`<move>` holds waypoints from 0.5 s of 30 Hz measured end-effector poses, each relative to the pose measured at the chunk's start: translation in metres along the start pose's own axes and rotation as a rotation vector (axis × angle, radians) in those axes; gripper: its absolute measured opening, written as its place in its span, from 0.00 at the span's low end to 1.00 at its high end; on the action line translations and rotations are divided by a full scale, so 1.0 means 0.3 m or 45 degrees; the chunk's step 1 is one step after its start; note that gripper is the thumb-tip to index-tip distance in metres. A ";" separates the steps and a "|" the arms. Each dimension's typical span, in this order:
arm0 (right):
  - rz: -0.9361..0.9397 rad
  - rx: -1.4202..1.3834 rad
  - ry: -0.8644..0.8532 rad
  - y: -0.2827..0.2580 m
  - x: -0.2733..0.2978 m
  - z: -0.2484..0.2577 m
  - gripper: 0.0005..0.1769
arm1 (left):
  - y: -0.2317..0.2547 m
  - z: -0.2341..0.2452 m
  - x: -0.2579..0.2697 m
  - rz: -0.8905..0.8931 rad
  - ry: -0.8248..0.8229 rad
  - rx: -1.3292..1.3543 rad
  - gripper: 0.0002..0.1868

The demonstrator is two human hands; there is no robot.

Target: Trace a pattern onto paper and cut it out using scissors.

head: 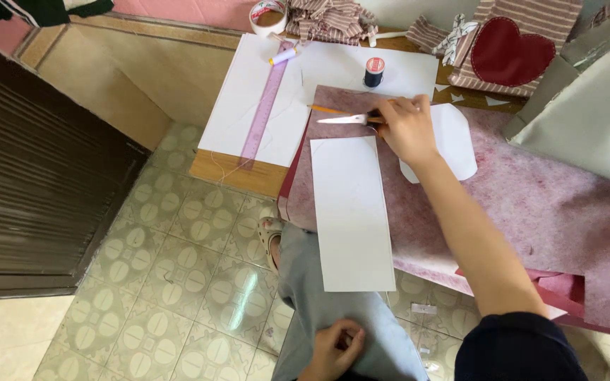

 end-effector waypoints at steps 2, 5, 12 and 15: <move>-0.378 -0.319 0.015 0.026 0.049 -0.006 0.33 | 0.001 0.000 -0.007 0.054 0.162 0.105 0.05; -0.654 -0.629 0.178 0.030 0.031 0.043 0.26 | 0.041 0.040 -0.046 0.208 0.334 0.063 0.02; -0.482 -0.650 0.002 0.001 0.007 0.073 0.24 | 0.297 0.122 -0.398 0.429 0.657 0.203 0.24; -0.357 -0.665 -0.151 -0.022 0.008 0.076 0.32 | 0.403 0.128 -0.487 0.540 0.459 -0.232 0.35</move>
Point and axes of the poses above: each hand's wrist, its own x-axis away from the middle knuckle, its own z-axis out of the back of the hand, y = z × x, the point moved 1 cm from there along -x, towards the middle knuckle, and after that the axes turned 14 degrees about y, right-handed, at the moved point
